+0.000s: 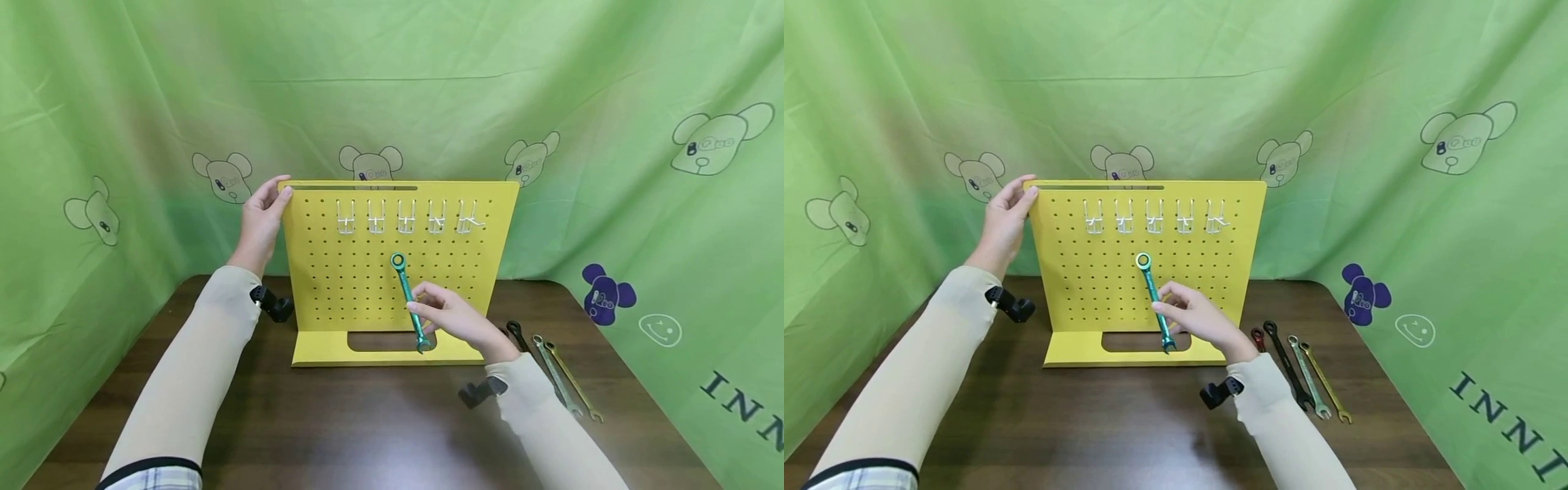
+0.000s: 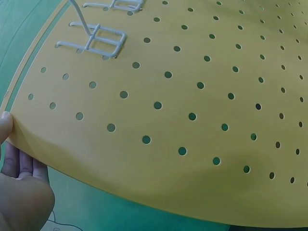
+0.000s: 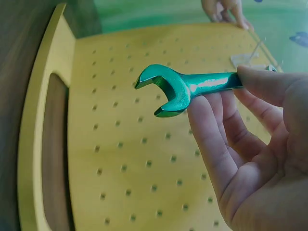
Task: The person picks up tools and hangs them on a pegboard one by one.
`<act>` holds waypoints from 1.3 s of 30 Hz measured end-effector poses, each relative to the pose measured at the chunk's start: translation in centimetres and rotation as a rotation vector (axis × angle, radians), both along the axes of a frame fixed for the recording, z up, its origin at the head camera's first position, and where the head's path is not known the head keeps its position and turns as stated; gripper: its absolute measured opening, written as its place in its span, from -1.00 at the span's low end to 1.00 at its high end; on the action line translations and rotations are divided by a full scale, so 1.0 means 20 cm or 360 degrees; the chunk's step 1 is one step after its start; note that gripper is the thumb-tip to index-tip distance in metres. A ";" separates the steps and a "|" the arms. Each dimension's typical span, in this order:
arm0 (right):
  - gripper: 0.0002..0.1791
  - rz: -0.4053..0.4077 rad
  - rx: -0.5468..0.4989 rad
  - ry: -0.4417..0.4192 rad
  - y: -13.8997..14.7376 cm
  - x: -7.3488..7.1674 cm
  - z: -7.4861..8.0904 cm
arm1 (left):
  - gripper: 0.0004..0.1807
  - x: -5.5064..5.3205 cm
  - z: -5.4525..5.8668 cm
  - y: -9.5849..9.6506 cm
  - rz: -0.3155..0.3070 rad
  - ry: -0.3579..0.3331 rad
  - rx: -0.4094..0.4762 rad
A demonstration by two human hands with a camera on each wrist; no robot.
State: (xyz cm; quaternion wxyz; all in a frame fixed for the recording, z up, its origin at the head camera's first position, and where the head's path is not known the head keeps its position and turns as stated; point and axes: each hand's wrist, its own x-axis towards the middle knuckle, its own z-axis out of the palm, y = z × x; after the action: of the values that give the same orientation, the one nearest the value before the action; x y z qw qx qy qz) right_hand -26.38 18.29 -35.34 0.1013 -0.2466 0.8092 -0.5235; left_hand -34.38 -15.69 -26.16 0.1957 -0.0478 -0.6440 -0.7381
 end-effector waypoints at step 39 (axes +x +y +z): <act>-0.81 0.0019 -0.0233 0.0006 -0.43 -0.16 0.16 | -0.69 0.00 0.00 0.00 0.0001 0.0011 -0.0001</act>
State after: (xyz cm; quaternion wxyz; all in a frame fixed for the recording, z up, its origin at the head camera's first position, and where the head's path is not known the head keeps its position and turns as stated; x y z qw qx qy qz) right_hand -29.54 9.65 -32.20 0.0847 -0.2592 0.7675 -0.5802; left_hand -34.30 -15.68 -26.24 0.1982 -0.0501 -0.6437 -0.7375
